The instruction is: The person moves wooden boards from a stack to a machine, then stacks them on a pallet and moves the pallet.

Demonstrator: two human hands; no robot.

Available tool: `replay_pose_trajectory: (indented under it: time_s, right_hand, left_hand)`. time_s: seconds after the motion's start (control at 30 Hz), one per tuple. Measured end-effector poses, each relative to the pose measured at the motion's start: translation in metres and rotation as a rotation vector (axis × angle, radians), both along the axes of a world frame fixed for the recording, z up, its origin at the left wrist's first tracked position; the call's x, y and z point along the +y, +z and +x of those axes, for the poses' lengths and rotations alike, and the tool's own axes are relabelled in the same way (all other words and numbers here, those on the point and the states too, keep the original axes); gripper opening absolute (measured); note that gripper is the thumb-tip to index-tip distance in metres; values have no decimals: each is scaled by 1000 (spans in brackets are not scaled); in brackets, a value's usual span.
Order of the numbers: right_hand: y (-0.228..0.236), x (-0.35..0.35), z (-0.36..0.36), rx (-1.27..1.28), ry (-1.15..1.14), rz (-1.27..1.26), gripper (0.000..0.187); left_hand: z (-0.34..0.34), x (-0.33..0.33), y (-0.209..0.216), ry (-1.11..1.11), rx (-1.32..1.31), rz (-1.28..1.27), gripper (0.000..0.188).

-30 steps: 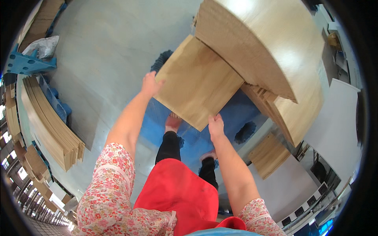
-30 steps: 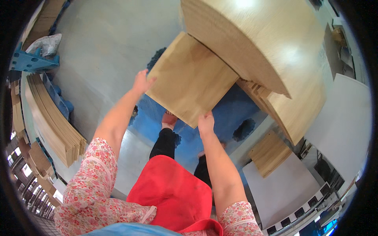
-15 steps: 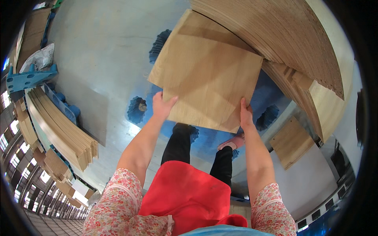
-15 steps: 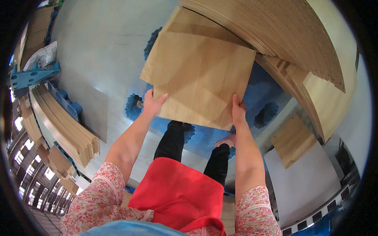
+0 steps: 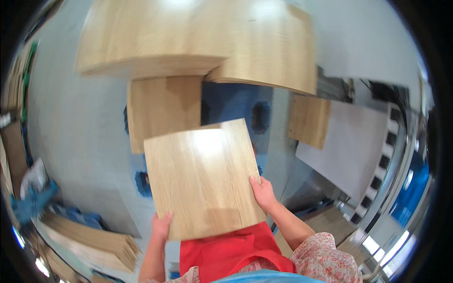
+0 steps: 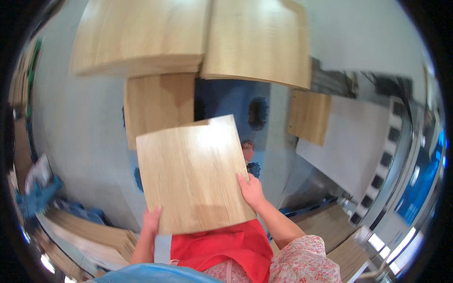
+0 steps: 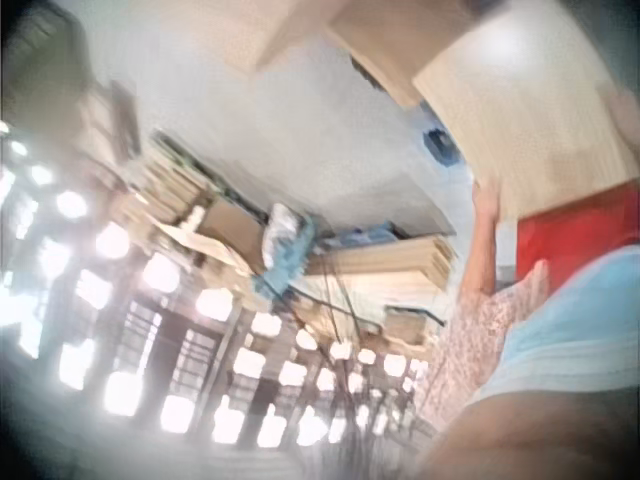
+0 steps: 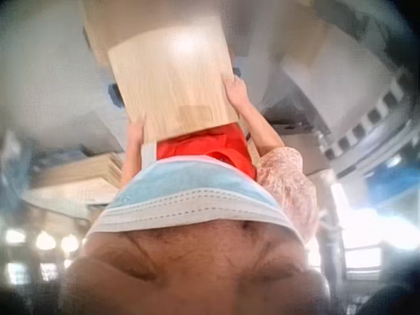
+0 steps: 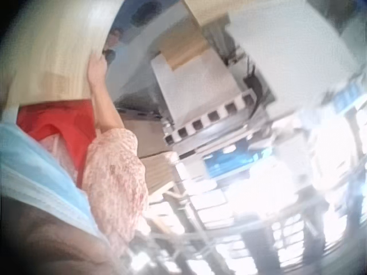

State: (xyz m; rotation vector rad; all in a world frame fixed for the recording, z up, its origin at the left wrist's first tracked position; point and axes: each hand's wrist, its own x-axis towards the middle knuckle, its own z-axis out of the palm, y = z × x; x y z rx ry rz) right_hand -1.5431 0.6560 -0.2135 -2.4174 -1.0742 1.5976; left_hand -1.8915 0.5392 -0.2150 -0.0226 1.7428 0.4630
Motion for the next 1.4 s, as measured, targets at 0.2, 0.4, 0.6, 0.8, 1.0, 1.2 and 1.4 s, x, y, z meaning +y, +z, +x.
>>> replay_pose_trajectory:
  time_s: [0.2, 0.4, 0.6, 0.8, 1.0, 1.2, 1.4]
  right_hand:
    - [106, -49, 73, 77, -375, 209, 42]
    - [151, -84, 133, 139, -760, 589, 38]
    - [145, -68, 177, 376, -1264, 995, 39]
    - [165, 16, 241, 815, -1610, 1401, 49]
    - [181, 58, 288, 1072, -1647, 1598, 62]
    - [184, 44, 325, 1123, -1625, 1225, 59]
    - [232, -28, 354, 863, -1459, 1256, 64]
  left_hand:
    - [62, 40, 126, -206, -23, 288, 56]
    - [142, 157, 215, -596, -9, 642, 57]
    - [281, 266, 349, -1139, 159, 1007, 56]
    - [449, 317, 469, -1596, 431, 1288, 50]
    - [577, 317, 530, -1851, 650, 1521, 50]
    - [649, 303, 552, -1990, 656, 1573, 52]
    - [665, 267, 567, -2088, 800, 1941, 51]
